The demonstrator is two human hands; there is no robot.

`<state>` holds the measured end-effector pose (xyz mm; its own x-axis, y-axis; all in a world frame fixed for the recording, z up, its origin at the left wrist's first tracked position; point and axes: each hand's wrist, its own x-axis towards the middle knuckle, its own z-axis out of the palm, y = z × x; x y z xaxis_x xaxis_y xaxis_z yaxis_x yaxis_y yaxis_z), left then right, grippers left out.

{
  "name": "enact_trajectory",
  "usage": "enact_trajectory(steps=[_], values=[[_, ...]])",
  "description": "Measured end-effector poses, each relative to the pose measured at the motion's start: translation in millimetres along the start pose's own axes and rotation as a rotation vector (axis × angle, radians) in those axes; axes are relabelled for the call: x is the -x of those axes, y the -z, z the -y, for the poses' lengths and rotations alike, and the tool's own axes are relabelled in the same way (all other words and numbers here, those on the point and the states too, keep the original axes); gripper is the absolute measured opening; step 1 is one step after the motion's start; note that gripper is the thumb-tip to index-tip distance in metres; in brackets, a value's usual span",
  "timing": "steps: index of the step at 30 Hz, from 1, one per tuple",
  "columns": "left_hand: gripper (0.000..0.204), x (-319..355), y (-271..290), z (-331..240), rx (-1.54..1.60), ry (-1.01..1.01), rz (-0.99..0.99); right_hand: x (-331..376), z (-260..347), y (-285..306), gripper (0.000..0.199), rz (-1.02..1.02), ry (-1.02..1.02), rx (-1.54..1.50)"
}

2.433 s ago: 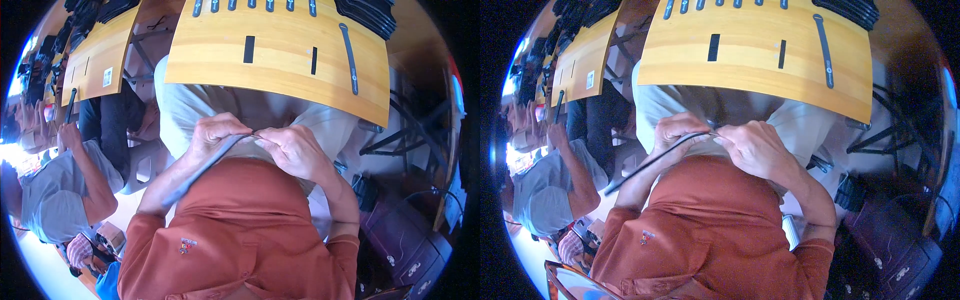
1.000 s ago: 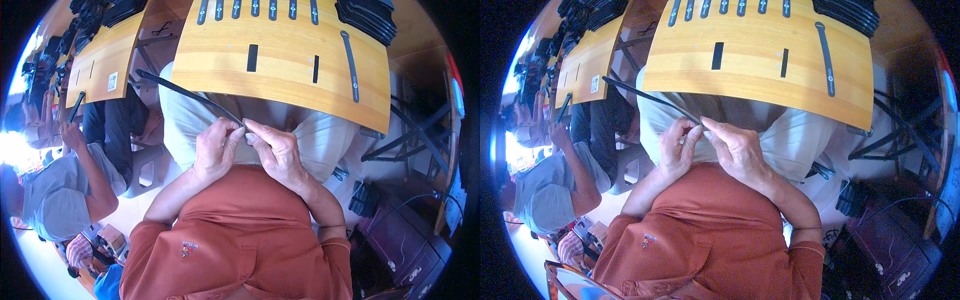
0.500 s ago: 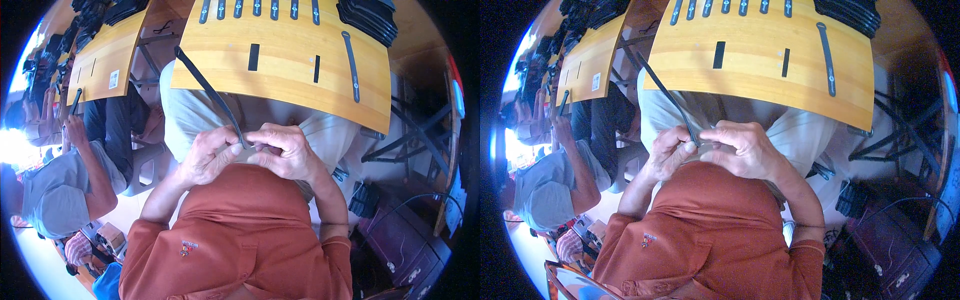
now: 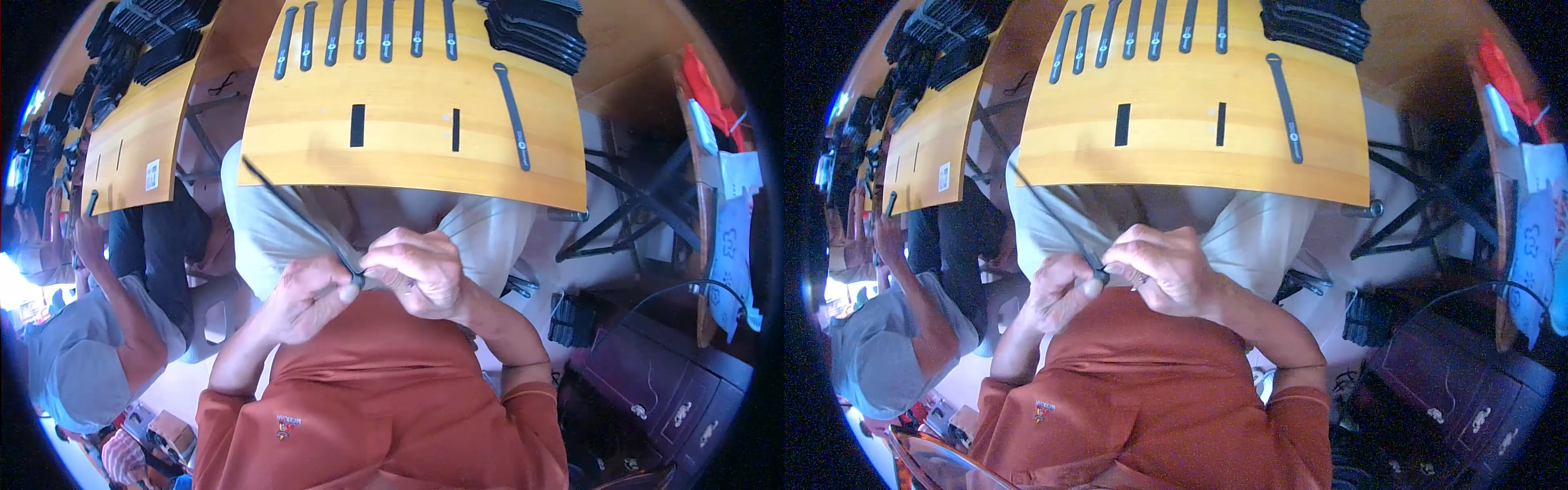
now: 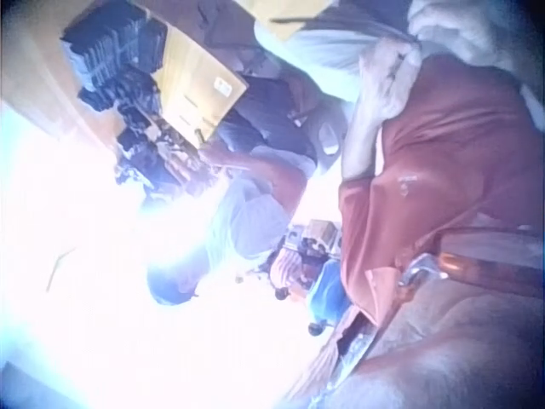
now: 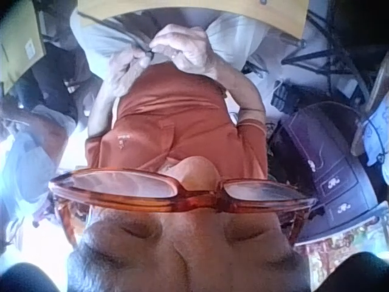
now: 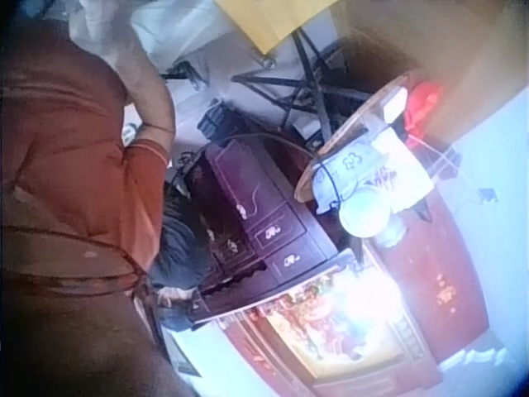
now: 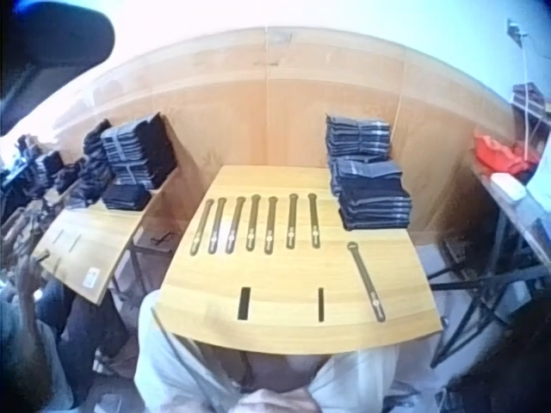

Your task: Aligning and stacking small black straps on a wooden surface in a manufacturing setting.

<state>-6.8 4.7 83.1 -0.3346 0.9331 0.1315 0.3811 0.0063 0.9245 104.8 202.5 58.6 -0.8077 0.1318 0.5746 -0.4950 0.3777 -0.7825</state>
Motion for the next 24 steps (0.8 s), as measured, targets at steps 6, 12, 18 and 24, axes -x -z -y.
enact_trajectory(steps=[6, 12, 18, 24], values=[[0.007, 9.1, 14.9, -22.0, 0.278, -0.073, 0.192, -25.0, -17.2, 88.0, 0.004, -0.268, -0.017, 0.387], [0.012, 13.5, 14.2, -30.5, 0.335, -0.165, 0.24, -25.1, -56.0, 186.8, 0.022, -0.716, -0.221, 0.413], [0.012, 19.1, 19.7, -44.4, 0.402, -0.237, 0.363, -20.5, -102.0, 259.7, 0.014, -0.978, -0.206, 0.311], [0.011, 40.9, 28.4, -31.1, 0.52, -0.156, 0.283, 10.0, -81.7, 314.3, 0.018, -1.083, -0.316, 0.632]])
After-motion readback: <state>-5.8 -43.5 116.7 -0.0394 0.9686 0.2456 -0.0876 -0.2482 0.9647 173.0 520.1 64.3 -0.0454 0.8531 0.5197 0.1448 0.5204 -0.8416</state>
